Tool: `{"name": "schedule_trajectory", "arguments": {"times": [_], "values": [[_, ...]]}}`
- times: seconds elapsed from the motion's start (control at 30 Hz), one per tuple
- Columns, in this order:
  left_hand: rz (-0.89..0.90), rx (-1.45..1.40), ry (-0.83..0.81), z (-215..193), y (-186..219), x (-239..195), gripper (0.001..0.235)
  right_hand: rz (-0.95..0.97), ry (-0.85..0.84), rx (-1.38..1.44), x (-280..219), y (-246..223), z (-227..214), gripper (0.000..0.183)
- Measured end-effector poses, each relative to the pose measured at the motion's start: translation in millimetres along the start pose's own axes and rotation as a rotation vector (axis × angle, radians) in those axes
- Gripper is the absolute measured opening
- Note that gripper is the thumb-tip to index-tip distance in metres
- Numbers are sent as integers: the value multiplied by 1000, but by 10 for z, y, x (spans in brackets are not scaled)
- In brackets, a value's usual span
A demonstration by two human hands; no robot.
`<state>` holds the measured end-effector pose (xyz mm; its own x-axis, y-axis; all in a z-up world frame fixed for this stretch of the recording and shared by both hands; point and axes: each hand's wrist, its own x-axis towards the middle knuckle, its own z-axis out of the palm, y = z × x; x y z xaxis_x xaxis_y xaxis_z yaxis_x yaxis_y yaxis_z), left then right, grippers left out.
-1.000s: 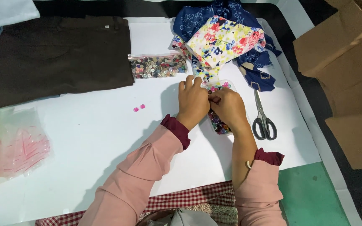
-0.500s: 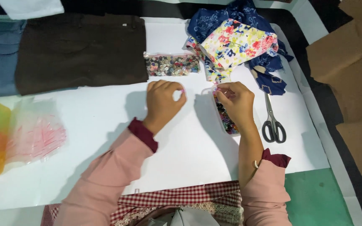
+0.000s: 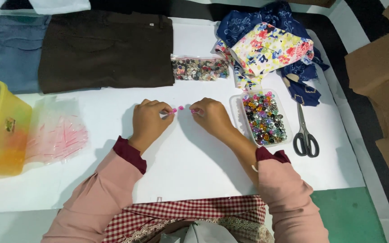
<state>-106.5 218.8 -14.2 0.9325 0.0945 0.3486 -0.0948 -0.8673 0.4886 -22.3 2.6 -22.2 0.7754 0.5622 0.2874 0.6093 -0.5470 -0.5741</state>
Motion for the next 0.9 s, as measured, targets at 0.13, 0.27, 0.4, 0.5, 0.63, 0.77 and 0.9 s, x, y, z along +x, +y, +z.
{"name": "schedule_trajectory", "arguments": {"times": [0.13, 0.27, 0.4, 0.5, 0.63, 0.77, 0.9], "values": [[-19, -18, -39, 171, -19, -17, 10, 11, -48, -36, 125, -127, 104, 21], [-41, -77, -16, 285, -42, -15, 13, 36, -90, -42, 169, -175, 178, 22], [-57, -71, 10, 295, -21, -2, 18, 62, -91, -38, 181, -313, 100, 28], [-48, -75, 30, 258, -29, 11, 24, 88, -118, -8, 207, -228, 146, 25], [-19, -86, 58, 331, -101, 59, 22, 88, -111, 11, 249, -251, 176, 27], [-46, -91, 30, 401, -156, 86, 23, 89, -98, 24, 281, -221, 259, 24], [-44, -100, 17, 373, -168, 76, 23, 92, -85, 27, 277, -200, 311, 25]]}}
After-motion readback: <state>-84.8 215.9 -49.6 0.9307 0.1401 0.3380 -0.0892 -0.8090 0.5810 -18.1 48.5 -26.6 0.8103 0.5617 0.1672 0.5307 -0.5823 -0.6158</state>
